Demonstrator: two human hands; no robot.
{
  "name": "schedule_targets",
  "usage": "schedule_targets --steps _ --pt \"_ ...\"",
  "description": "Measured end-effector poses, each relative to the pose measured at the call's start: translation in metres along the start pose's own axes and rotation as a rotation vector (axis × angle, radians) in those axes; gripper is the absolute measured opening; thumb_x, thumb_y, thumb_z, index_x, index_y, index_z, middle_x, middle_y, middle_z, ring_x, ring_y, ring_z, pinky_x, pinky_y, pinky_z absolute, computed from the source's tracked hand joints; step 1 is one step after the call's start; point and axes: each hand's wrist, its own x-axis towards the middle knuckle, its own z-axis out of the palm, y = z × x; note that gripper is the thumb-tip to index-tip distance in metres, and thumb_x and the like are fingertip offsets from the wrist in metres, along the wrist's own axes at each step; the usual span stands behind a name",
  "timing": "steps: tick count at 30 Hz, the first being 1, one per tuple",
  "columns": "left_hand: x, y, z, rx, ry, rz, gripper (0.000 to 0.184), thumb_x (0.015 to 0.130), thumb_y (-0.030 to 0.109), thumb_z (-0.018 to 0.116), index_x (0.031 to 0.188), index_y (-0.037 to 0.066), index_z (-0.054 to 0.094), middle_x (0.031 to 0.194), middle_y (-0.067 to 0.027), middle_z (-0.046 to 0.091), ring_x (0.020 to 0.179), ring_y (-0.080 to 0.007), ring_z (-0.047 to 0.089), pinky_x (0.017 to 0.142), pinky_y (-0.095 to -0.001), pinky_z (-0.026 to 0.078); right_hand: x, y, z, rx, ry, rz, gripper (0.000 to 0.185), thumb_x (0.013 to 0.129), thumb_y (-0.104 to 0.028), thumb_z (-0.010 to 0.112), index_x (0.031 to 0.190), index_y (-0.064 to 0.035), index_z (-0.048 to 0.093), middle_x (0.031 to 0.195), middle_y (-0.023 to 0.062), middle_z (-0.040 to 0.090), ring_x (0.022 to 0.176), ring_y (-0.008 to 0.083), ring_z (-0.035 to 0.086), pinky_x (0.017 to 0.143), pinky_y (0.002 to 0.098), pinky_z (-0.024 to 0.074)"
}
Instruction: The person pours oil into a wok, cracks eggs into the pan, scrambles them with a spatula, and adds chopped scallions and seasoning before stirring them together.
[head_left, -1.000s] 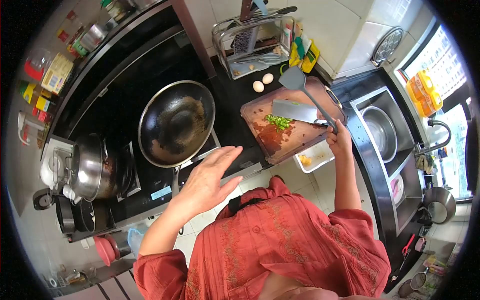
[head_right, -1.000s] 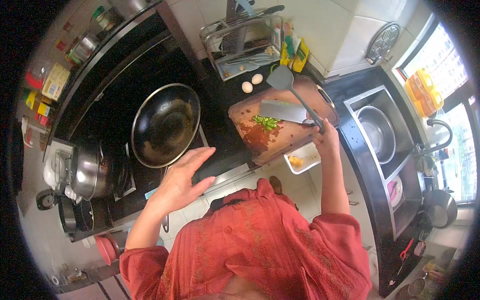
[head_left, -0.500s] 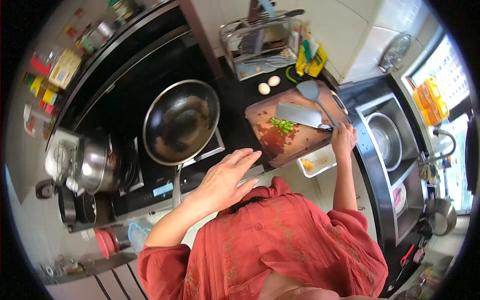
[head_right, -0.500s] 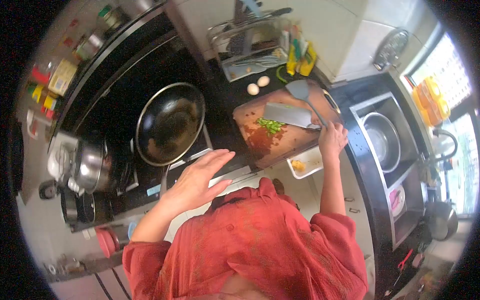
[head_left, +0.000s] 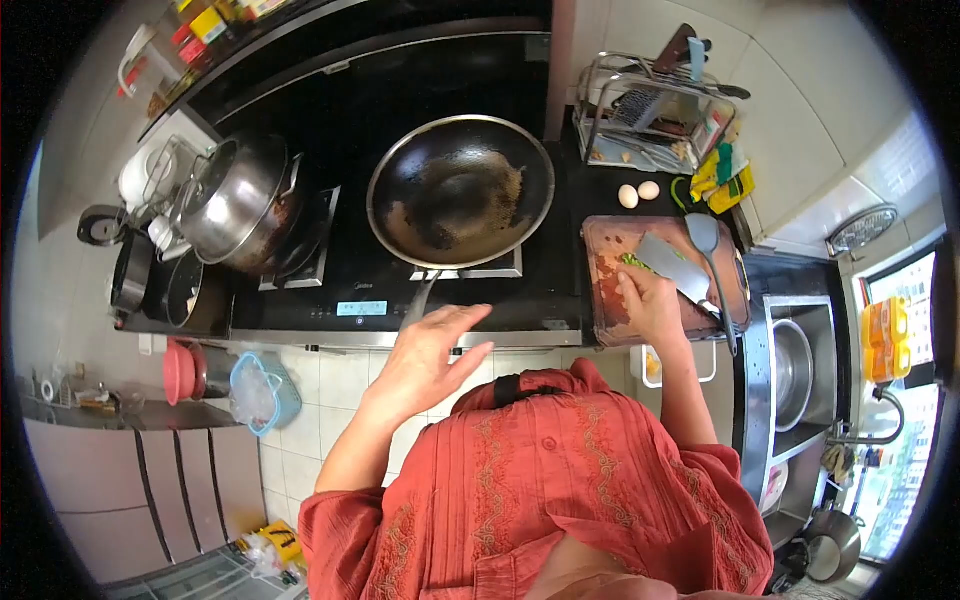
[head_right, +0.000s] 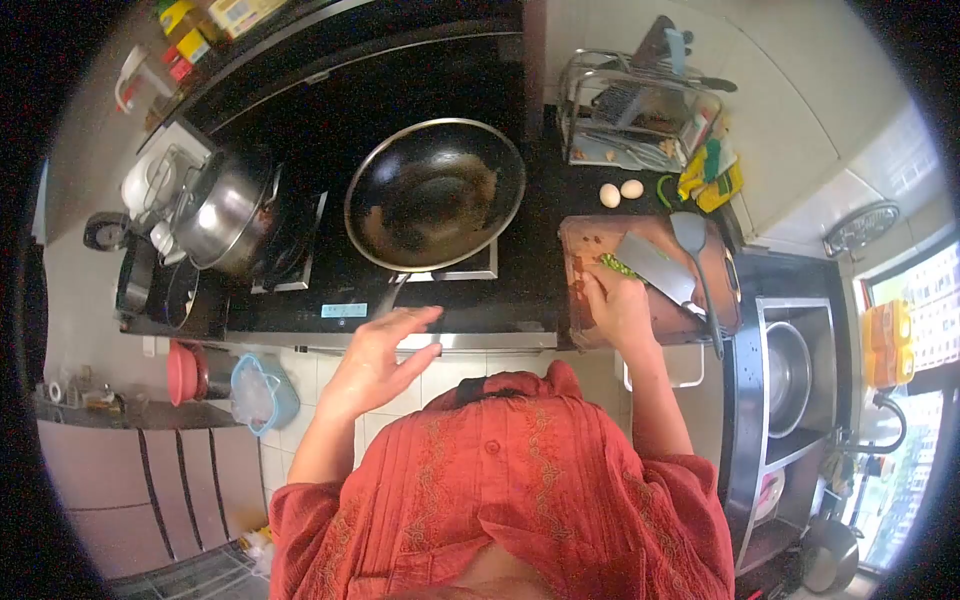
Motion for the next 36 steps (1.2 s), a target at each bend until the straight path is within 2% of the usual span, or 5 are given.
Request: schedule_targets --steps 9,20,25,33,36 --pt "-0.074 -0.050 -0.024 -0.068 0.304 -0.327 0.035 0.084 0.007 0.068 0.117 -0.001 0.063 0.107 -0.0146 0.069 0.090 -0.0211 0.067 0.076 -0.0323 0.054 0.009 -0.061 0.036 0.172 -0.201 -0.177 0.016 0.090 -0.009 0.060 0.099 0.0018 0.067 0.075 0.0180 0.067 0.065 0.0249 0.068 0.060 0.0333 0.0516" --pt "-0.077 -0.067 -0.029 -0.154 0.427 -0.265 0.036 0.084 0.012 0.069 0.118 0.002 0.063 0.105 -0.0159 0.069 0.089 -0.0247 0.068 0.075 -0.0337 0.054 0.043 -0.113 0.033 0.190 -0.267 -0.345 0.018 0.089 -0.011 0.062 0.101 0.0028 0.067 0.079 0.0183 0.067 0.064 0.0243 0.067 0.060 0.0333 0.0517" --pt "-0.054 -0.057 -0.047 -0.150 0.422 -0.196 0.038 0.085 0.007 0.067 0.122 0.000 0.061 0.108 -0.0157 0.068 0.092 -0.0212 0.068 0.077 -0.0310 0.055 0.128 -0.158 -0.033 0.416 -0.135 -0.165 0.024 0.095 -0.020 0.058 0.103 0.0009 0.068 0.076 0.0051 0.068 0.058 0.0062 0.059 0.051 0.0222 0.0464" --pt "0.047 -0.004 -0.070 -0.293 0.431 0.141 0.052 0.087 0.007 0.066 0.136 0.001 0.048 0.128 -0.0171 0.057 0.112 -0.0238 0.059 0.084 -0.0323 0.055 0.320 -0.218 -0.122 -0.189 0.648 -0.557 0.048 0.088 -0.042 0.058 0.101 0.0024 0.068 0.084 0.0214 0.069 0.081 0.0352 0.067 0.077 0.0408 0.0515" --pt "0.072 0.008 -0.073 -0.402 0.397 0.128 0.052 0.090 0.013 0.064 0.137 0.000 0.046 0.130 -0.0174 0.055 0.115 -0.0236 0.058 0.088 -0.0329 0.053 0.382 -0.223 -0.131 -0.293 0.721 -0.447 0.050 0.086 -0.045 0.058 0.098 0.0027 0.068 0.087 0.0231 0.069 0.090 0.0386 0.066 0.081 0.0431 0.0506"
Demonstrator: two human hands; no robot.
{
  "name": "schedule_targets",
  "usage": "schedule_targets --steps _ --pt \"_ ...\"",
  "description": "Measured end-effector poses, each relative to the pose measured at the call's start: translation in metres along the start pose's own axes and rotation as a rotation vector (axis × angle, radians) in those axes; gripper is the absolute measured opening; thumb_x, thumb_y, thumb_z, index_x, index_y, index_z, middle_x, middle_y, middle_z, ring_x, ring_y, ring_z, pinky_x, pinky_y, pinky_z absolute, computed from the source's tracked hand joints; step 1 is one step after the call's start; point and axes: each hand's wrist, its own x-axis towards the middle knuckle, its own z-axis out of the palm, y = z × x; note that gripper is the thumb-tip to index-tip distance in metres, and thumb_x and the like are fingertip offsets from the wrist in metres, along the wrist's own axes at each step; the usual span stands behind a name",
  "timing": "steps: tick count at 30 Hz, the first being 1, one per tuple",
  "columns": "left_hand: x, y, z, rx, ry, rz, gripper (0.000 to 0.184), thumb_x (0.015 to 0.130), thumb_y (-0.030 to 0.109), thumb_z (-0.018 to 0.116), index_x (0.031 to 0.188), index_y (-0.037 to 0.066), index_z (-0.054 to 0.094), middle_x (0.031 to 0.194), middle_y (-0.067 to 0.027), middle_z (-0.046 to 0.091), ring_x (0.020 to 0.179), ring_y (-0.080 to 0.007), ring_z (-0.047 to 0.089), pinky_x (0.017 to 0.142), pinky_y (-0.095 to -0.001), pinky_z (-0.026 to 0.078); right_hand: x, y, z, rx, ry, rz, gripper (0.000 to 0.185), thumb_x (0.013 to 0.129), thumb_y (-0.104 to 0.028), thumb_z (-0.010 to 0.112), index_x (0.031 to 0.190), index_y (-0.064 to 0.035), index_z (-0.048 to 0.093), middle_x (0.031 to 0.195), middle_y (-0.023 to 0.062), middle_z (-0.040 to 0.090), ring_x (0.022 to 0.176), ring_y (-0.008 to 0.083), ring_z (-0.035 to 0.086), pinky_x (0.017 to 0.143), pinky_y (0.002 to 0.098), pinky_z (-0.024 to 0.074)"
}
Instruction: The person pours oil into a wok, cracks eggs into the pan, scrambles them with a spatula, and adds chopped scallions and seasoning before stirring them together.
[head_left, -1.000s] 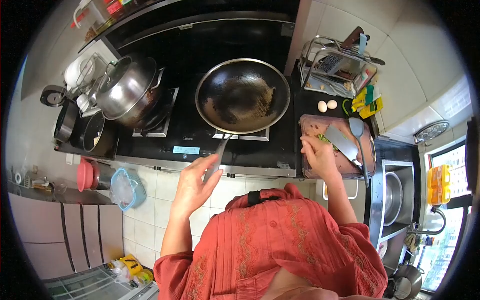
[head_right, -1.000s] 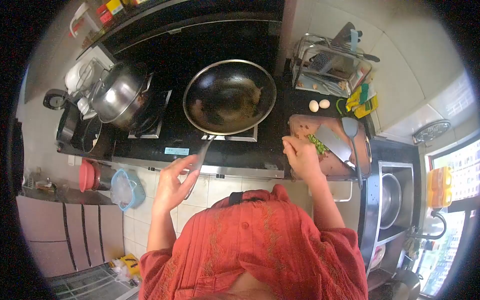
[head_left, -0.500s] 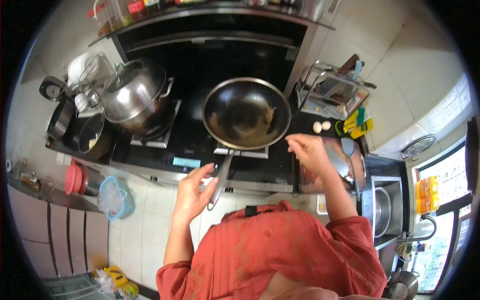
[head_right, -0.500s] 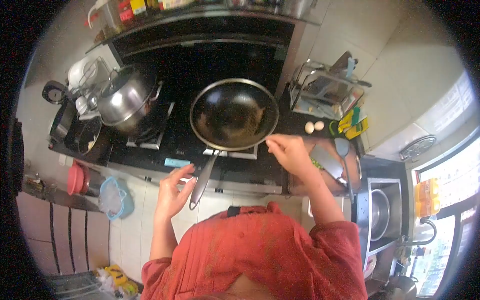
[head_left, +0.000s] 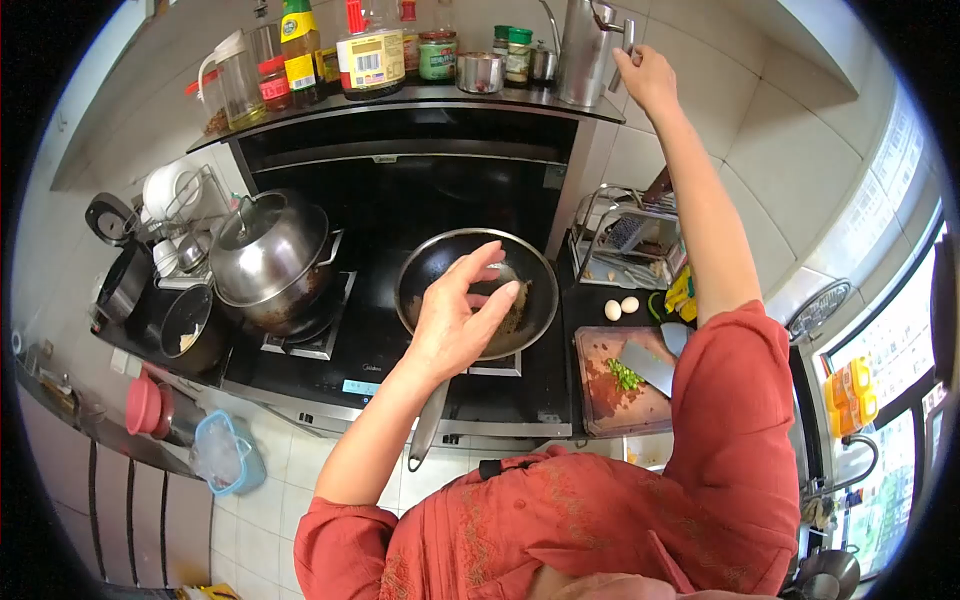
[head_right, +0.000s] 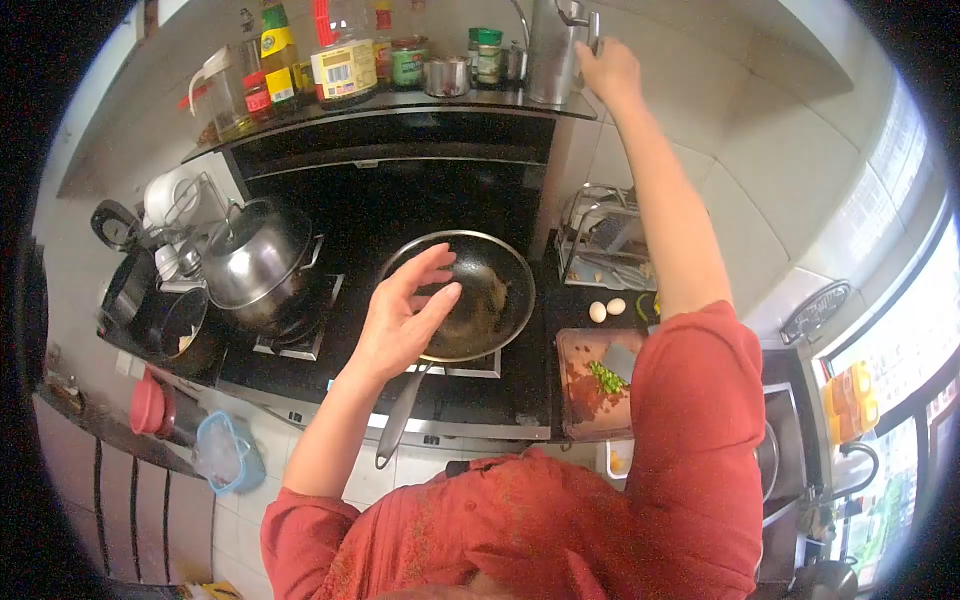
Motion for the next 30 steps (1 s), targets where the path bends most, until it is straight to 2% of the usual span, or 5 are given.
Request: schedule_targets --steps 8,18,24,26,30 --pt "-0.007 0.004 0.007 -0.015 0.013 -0.080 0.054 0.091 0.016 0.065 0.140 0.003 0.044 0.131 -0.0164 0.055 0.114 -0.0229 0.057 0.088 -0.0349 0.052 0.058 0.012 0.042 0.919 -0.225 0.589 0.034 0.088 -0.034 0.068 0.081 -0.0018 0.060 0.069 0.0056 0.060 0.052 0.0134 0.054 0.046 0.0298 0.0435" --pt "-0.038 -0.020 -0.012 -0.141 0.106 -0.206 0.041 0.092 0.005 0.062 0.132 -0.001 0.051 0.118 -0.0134 0.063 0.099 -0.0160 0.062 0.088 -0.0289 0.051 0.050 0.020 0.050 0.602 0.242 0.323 0.040 0.088 -0.041 0.066 0.082 -0.0010 0.064 0.061 0.0079 0.061 0.047 0.0226 0.054 0.042 0.0389 0.0434" --pt "-0.077 -0.036 -0.032 -0.156 0.134 -0.344 0.035 0.091 0.007 0.063 0.124 -0.003 0.058 0.111 -0.0127 0.067 0.094 -0.0119 0.063 0.081 -0.0261 0.052 -0.016 -0.045 -0.105 0.972 -0.027 0.363 0.035 0.092 -0.024 0.053 0.077 0.0077 0.050 0.065 0.0109 0.051 0.044 0.0164 0.042 0.034 0.0292 0.0293" --pt "-0.098 -0.050 -0.037 -0.135 0.095 -0.427 0.033 0.092 0.006 0.062 0.123 -0.003 0.058 0.111 -0.0120 0.067 0.099 -0.0122 0.062 0.084 -0.0274 0.051 -0.032 -0.008 -0.119 1.087 -0.125 0.456 0.028 0.092 -0.029 0.066 0.084 -0.0036 0.058 0.056 -0.0057 0.038 0.044 0.0045 0.030 0.041 0.0231 0.0246" --pt "-0.138 -0.066 -0.033 0.362 -0.080 -0.400 0.046 0.085 0.020 0.070 0.124 -0.001 0.058 0.119 -0.0187 0.062 0.105 -0.0329 0.061 0.088 -0.0359 0.051 -0.107 -0.009 -0.150 1.028 -0.174 0.632 0.029 0.094 -0.030 0.063 0.082 -0.0042 0.057 0.055 -0.0079 0.032 0.044 0.0033 0.025 0.042 0.0225 0.0190"
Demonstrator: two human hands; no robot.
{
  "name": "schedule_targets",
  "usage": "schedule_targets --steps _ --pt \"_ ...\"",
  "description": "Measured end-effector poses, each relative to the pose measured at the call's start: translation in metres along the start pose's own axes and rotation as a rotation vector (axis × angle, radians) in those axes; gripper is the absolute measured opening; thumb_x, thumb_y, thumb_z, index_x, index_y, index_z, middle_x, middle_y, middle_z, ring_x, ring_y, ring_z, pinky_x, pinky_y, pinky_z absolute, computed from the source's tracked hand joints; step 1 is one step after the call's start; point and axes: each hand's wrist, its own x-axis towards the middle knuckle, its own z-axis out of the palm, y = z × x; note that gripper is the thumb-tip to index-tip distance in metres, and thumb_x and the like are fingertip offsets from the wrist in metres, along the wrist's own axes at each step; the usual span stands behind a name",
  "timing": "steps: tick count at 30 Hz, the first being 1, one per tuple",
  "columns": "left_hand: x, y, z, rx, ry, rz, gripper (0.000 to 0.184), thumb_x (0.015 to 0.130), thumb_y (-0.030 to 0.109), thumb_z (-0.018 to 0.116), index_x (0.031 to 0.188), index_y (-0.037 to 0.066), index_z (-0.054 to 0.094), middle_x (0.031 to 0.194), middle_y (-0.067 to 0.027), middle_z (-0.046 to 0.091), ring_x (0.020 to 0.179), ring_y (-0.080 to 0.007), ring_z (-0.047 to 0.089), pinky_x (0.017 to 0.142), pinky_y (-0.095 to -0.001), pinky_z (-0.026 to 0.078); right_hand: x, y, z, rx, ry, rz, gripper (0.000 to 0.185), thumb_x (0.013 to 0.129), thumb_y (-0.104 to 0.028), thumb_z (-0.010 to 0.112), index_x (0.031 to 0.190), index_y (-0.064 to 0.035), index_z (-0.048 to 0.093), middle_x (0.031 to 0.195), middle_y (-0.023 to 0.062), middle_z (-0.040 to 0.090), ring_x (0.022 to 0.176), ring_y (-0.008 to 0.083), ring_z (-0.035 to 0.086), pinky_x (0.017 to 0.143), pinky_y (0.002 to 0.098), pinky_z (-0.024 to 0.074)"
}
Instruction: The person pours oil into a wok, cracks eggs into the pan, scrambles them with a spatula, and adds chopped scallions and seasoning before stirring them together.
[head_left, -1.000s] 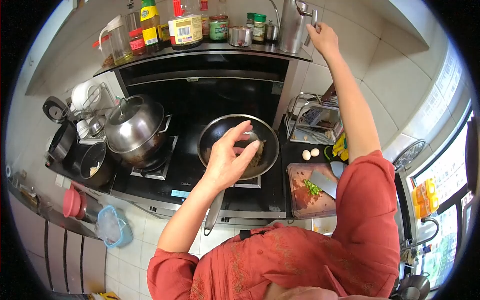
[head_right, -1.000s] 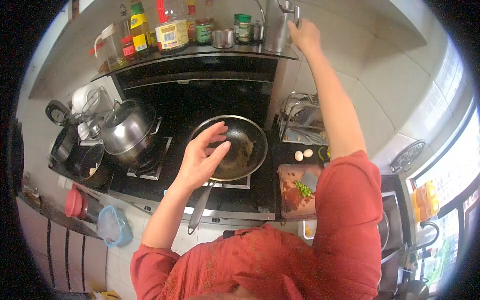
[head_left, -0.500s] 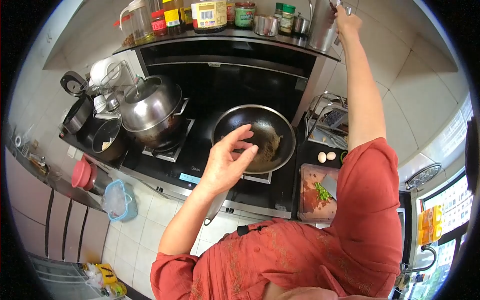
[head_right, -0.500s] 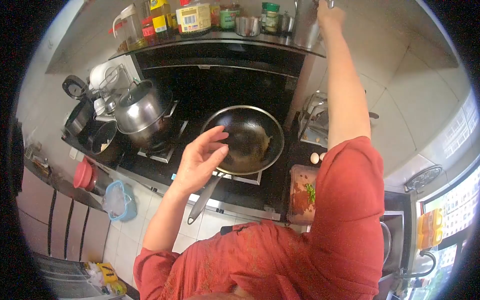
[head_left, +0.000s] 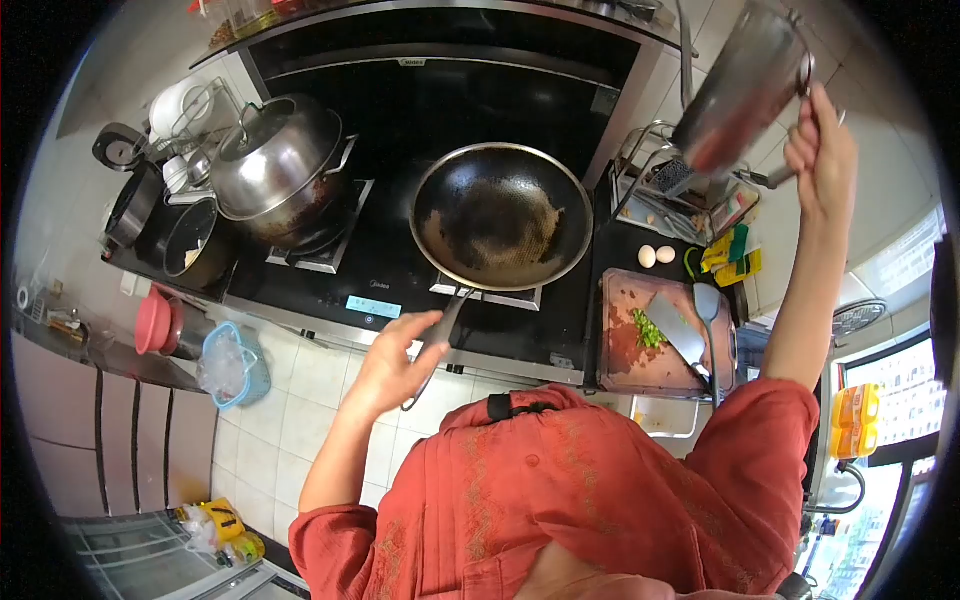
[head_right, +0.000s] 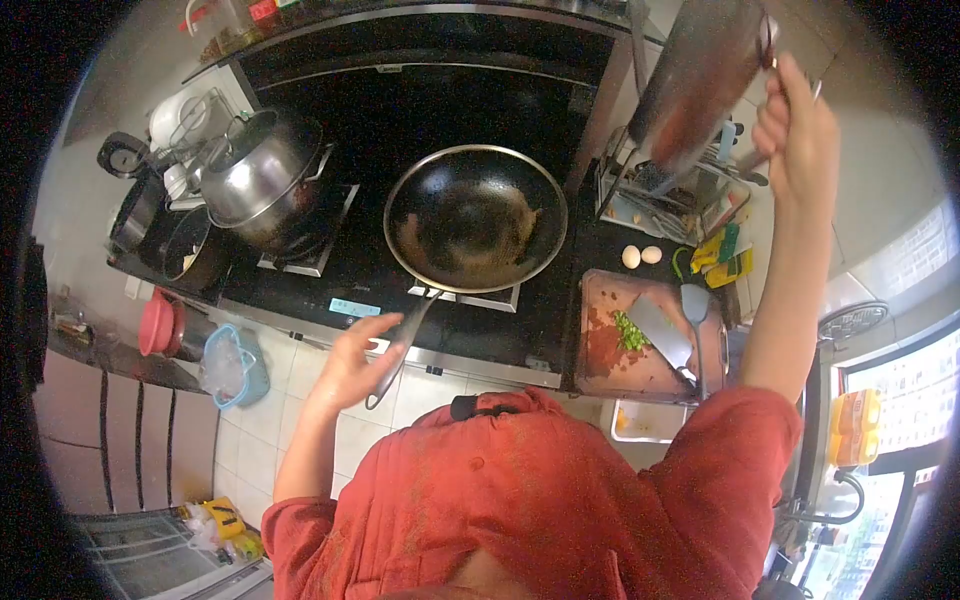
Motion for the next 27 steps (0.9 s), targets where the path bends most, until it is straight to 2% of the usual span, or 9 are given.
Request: schedule_targets --steps 1,3,4,6,9,12,15,19,27 --pt "-0.006 -0.015 0.007 0.241 0.016 0.169 0.049 0.083 0.022 0.071 0.124 -0.002 0.058 0.123 -0.0215 0.058 0.108 -0.0347 0.059 0.090 -0.0399 0.050 -0.019 0.005 -0.005 -0.004 -0.029 0.039 0.030 0.094 -0.030 0.063 0.080 -0.0047 0.056 0.055 -0.0078 0.033 0.044 0.0033 0.026 0.042 0.0219 0.0197" --pt "-0.010 -0.017 0.017 0.456 0.018 0.243 0.056 0.082 0.022 0.071 0.127 -0.005 0.052 0.123 -0.0241 0.057 0.104 -0.0375 0.061 0.086 -0.0427 0.052 -0.048 0.016 -0.010 -0.014 -0.059 0.081 0.030 0.094 -0.030 0.063 0.079 -0.0051 0.055 0.055 -0.0076 0.034 0.043 0.0033 0.028 0.041 0.0214 0.0204" --pt "-0.010 -0.012 0.020 0.453 0.014 0.243 0.056 0.082 0.022 0.071 0.127 -0.005 0.052 0.123 -0.0241 0.057 0.104 -0.0375 0.061 0.086 -0.0427 0.052 -0.060 0.022 -0.012 -0.018 -0.079 0.120 0.030 0.094 -0.030 0.063 0.079 -0.0051 0.055 0.055 -0.0073 0.034 0.043 0.0033 0.028 0.040 0.0214 0.0204" --pt "-0.006 -0.003 0.023 0.400 -0.100 -0.066 0.061 0.079 0.017 0.071 0.131 -0.005 0.048 0.120 -0.0277 0.058 0.105 -0.0433 0.060 0.089 -0.0455 0.050 -0.079 0.028 -0.013 -0.028 -0.094 0.160 0.031 0.095 -0.030 0.062 0.078 -0.0051 0.055 0.055 -0.0071 0.035 0.042 0.0033 0.028 0.040 0.0214 0.0204" --pt "0.000 -0.005 0.021 0.401 -0.167 -0.103 0.064 0.077 0.013 0.071 0.133 -0.007 0.045 0.117 -0.0289 0.059 0.102 -0.0448 0.060 0.088 -0.0450 0.050 -0.103 0.033 -0.006 -0.027 -0.125 0.221 0.031 0.095 -0.029 0.062 0.078 -0.0049 0.055 0.054 -0.0064 0.036 0.042 0.0034 0.029 0.038 0.0214 0.0221" --pt "-0.001 -0.020 0.016 0.388 -0.127 0.017 0.063 0.076 0.005 0.070 0.131 -0.011 0.043 0.111 -0.0303 0.059 0.095 -0.0443 0.062 0.085 -0.0453 0.052 -0.123 0.039 0.002 -0.010 -0.143 0.233 0.029 0.095 -0.026 0.062 0.077 -0.0043 0.055 0.055 -0.0054 0.039 0.042 0.0035 0.031 0.039 0.0207 0.0247" --pt "0.003 -0.034 0.000 0.391 -0.135 0.079 0.060 0.076 0.004 0.069 0.130 -0.011 0.045 0.112 -0.0299 0.060 0.097 -0.0431 0.062 0.086 -0.0443 0.052 -0.141 0.044 0.010 -0.006 -0.148 0.238 0.029 0.095 -0.027 0.063 0.077 -0.0043 0.055 0.055 -0.0054 0.039 0.042 0.0034 0.031 0.039 0.0204 0.0246" --pt "0.005 -0.043 -0.015 0.426 -0.132 0.097 0.057 0.077 0.002 0.066 0.130 -0.009 0.046 0.115 -0.0284 0.060 0.101 -0.0418 0.062 0.088 -0.0434 0.051 -0.160 0.040 0.023 -0.086 -0.074 0.269 0.029 0.098 -0.026 0.057 0.079 -0.0052 0.054 0.055 -0.0059 0.035 0.041 0.0030 0.030 0.039 0.0198 0.0230" --pt "0.011 -0.060 -0.038 0.467 -0.186 0.096 0.056 0.080 0.003 0.063 0.133 -0.005 0.047 0.121 -0.0266 0.058 0.102 -0.0413 0.062 0.089 -0.0444 0.051 -0.191 0.040 0.024 -0.116 0.024 0.289 0.029 0.099 -0.025 0.056 0.079 -0.0041 0.053 0.056 -0.0054 0.035 0.042 0.0031 0.029 0.039 0.0202 0.0228"
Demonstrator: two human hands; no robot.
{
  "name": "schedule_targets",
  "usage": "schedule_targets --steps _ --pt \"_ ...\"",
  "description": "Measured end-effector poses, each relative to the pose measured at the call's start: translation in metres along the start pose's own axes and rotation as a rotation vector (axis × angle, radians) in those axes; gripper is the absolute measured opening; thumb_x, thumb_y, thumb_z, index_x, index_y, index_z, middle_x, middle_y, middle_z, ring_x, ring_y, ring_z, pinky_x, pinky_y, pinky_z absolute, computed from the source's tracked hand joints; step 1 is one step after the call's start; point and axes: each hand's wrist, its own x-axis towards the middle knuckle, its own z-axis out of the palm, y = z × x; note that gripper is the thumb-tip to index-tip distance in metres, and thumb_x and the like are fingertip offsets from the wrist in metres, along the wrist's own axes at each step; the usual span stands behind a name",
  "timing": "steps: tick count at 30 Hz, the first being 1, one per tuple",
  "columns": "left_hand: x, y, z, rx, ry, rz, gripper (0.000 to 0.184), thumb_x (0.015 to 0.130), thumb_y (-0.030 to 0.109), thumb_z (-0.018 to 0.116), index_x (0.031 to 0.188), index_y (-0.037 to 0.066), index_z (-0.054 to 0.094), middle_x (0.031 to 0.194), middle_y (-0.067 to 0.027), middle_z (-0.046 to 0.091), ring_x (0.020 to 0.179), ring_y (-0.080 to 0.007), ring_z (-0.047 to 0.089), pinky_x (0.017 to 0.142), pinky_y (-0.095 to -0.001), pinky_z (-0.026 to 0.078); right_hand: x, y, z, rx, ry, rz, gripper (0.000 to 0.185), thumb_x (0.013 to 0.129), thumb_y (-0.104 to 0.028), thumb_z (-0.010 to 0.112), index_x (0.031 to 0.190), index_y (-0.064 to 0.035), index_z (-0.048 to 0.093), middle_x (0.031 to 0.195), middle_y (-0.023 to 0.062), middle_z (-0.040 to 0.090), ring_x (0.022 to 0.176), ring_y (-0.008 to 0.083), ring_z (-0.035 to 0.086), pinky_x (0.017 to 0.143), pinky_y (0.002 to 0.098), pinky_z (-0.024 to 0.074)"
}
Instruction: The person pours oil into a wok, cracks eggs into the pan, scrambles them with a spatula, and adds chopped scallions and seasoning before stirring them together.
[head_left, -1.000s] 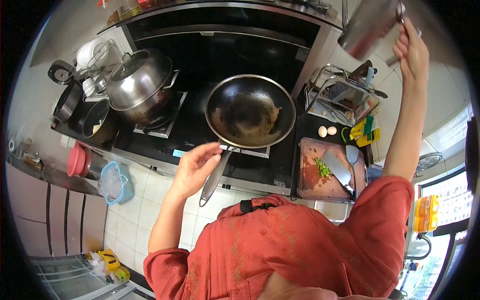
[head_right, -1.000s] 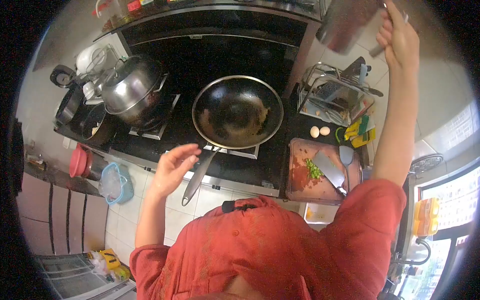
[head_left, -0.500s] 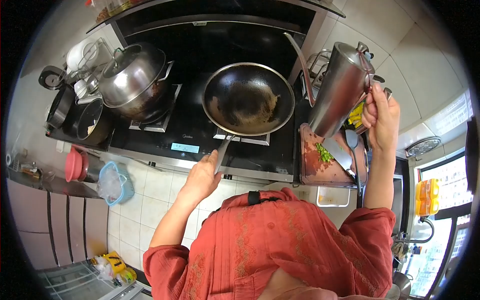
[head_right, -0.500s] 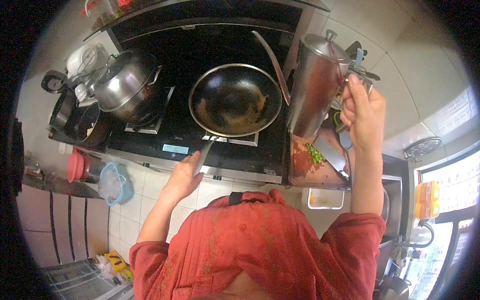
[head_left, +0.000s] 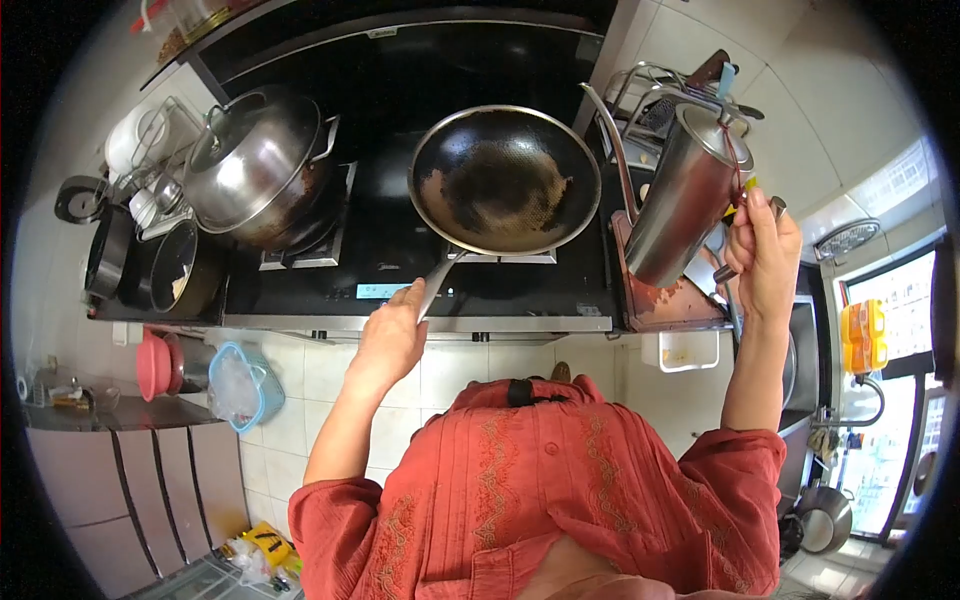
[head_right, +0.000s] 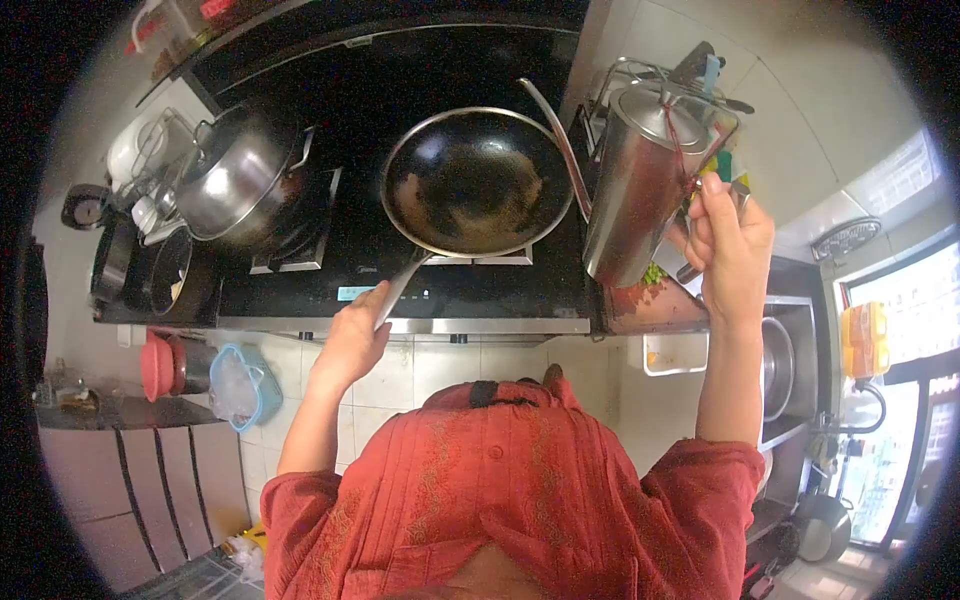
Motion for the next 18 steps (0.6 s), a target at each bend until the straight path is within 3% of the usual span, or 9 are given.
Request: schedule_targets --steps 4,6,8,11,18 --pt "-0.002 0.003 -0.006 -0.050 -0.012 -0.119 0.059 0.078 0.003 0.067 0.134 0.001 0.049 0.125 -0.0246 0.056 0.107 -0.0422 0.058 0.092 -0.0448 0.048 -0.005 0.009 -0.006 0.034 -0.004 0.024 0.032 0.096 -0.028 0.062 0.076 -0.0040 0.054 0.054 -0.0068 0.036 0.043 0.0027 0.027 0.039 0.0206 0.0222" --pt "-0.007 0.010 -0.001 0.134 0.193 -0.025 0.057 0.080 0.007 0.069 0.133 0.001 0.049 0.130 -0.0214 0.053 0.114 -0.0376 0.055 0.094 -0.0463 0.045 -0.003 0.012 -0.009 -0.017 0.006 0.053 0.032 0.095 -0.028 0.062 0.076 -0.0039 0.055 0.054 -0.0069 0.036 0.043 0.0024 0.027 0.039 0.0205 0.0214" --pt "-0.010 0.028 0.001 0.158 0.249 -0.032 0.054 0.079 0.009 0.071 0.129 0.002 0.053 0.133 -0.0193 0.051 0.118 -0.0349 0.051 0.097 -0.0458 0.041 0.001 0.018 -0.015 -0.007 -0.010 0.048 0.031 0.095 -0.027 0.062 0.077 -0.0033 0.055 0.054 -0.0069 0.036 0.043 0.0020 0.028 0.039 0.0203 0.0209" --pt "-0.012 0.051 0.007 -0.009 0.404 0.061 0.040 0.080 0.010 0.071 0.118 0.000 0.062 0.127 -0.0179 0.057 0.116 -0.0344 0.053 0.097 -0.0443 0.042 0.009 0.027 -0.025 -0.056 -0.015 0.049 0.030 0.095 -0.025 0.062 0.076 -0.0030 0.056 0.055 -0.0067 0.040 0.044 0.0013 0.030 0.039 0.0202 0.0220" --pt "0.009 0.101 0.026 -0.126 0.405 0.046 0.031 0.081 0.009 0.070 0.111 -0.001 0.065 0.112 -0.0172 0.066 0.104 -0.0338 0.061 0.091 -0.0403 0.048 0.035 0.044 -0.054 -0.061 -0.105 0.037 0.029 0.094 -0.023 0.062 0.073 -0.0043 0.057 0.054 -0.0074 0.040 0.045 0.0003 0.031 0.041 0.0197 0.0223"
